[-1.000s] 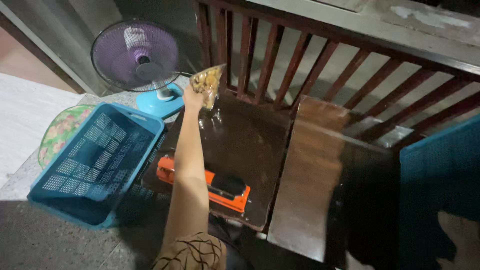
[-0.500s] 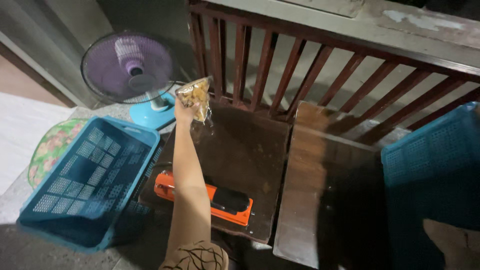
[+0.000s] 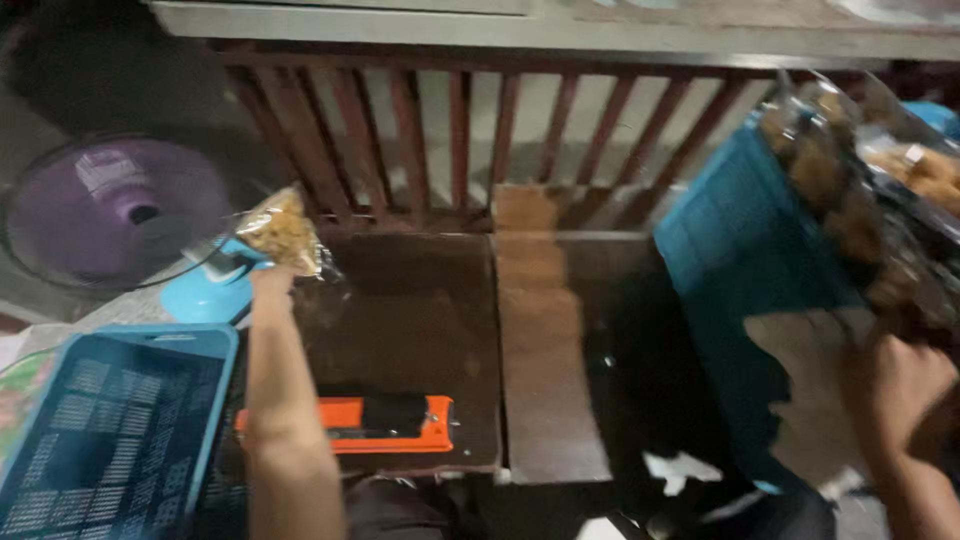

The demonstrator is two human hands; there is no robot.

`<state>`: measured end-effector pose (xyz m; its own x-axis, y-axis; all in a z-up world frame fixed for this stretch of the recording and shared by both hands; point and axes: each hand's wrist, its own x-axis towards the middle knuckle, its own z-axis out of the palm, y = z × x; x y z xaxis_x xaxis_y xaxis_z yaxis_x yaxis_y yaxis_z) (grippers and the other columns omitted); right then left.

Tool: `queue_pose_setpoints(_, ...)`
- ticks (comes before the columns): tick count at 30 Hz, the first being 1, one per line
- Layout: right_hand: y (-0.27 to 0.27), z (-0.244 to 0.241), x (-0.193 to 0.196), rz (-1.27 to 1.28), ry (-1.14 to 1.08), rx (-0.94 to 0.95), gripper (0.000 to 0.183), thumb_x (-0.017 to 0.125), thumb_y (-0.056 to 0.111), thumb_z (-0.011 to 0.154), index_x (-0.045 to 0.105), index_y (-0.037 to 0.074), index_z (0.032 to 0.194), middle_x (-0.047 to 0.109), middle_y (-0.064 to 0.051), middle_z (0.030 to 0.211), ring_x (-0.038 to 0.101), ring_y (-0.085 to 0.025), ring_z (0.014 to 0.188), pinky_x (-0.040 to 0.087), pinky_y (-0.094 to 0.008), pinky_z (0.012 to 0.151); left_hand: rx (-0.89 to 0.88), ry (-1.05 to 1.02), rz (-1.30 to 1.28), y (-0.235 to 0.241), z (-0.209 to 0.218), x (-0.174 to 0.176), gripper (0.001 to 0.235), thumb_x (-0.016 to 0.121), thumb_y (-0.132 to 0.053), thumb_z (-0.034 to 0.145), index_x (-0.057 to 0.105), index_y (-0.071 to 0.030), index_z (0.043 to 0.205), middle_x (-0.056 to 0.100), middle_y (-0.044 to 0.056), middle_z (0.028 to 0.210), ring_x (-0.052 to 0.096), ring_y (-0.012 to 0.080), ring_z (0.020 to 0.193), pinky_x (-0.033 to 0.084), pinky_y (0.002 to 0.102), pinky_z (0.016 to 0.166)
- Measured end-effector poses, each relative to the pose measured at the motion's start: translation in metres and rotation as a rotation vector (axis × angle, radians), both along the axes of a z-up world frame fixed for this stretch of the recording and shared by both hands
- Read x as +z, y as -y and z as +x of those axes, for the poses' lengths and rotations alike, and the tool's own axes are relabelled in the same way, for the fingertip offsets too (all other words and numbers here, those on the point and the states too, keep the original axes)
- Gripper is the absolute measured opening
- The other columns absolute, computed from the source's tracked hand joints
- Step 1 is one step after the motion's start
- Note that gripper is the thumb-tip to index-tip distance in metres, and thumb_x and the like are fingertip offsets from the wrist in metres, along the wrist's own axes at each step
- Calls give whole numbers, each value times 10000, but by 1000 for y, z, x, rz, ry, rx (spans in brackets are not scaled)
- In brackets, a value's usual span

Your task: The person wipes the exterior of sealed plastic bags containing snacks with a white cloth. They pick up each bag from a blue crate, wipe it, and place it on a wooden table next to a stapler and fan.

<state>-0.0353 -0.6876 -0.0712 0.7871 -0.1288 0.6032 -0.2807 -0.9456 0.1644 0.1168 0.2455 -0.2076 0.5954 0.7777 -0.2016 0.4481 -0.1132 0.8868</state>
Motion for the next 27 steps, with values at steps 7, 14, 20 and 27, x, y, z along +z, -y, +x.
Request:
queue_pose_setpoints(7, -58, 34, -5, -45, 0, 130, 126, 616, 44, 901, 698, 39, 805, 644, -153, 751, 678, -258, 691, 509, -352, 627, -323, 167, -156, 58, -32, 18, 536, 787, -62, 738, 648, 14, 1251, 699, 133, 1120, 639, 273, 1027, 510, 419, 879)
queue_pose_setpoints(14, -171, 32, 59, 25, -90, 91, 100, 658, 59, 833, 712, 49, 749, 665, -168, 698, 691, -316, 636, 553, -417, 573, -923, 295, 117, 332, -29, 153, 697, 780, -254, 899, 490, -16, 1487, 591, 207, 1415, 572, 272, 1289, 460, 387, 1034)
queue_pose_setpoints(20, -197, -47, 123, 439, 200, 766, 526, 571, -109, 780, 601, -32, 1299, 623, -317, 1217, 606, -508, 1149, 498, -502, 1004, -1413, 823, 356, 549, -57, 278, 382, 671, -184, 962, 657, -114, 1338, 709, 136, 1226, 701, 266, 1019, 554, 347, 889)
queue_pose_setpoints(27, -139, -159, 141, 1024, 641, 776, 374, 632, 150, 983, 581, 23, 1331, 624, -137, 1375, 592, -247, 1295, 453, -343, 1167, -1242, 725, 410, 699, 2, 316, 491, 630, -445, 978, 602, -186, 1395, 734, 176, 1156, 693, 374, 1122, 540, 445, 987)
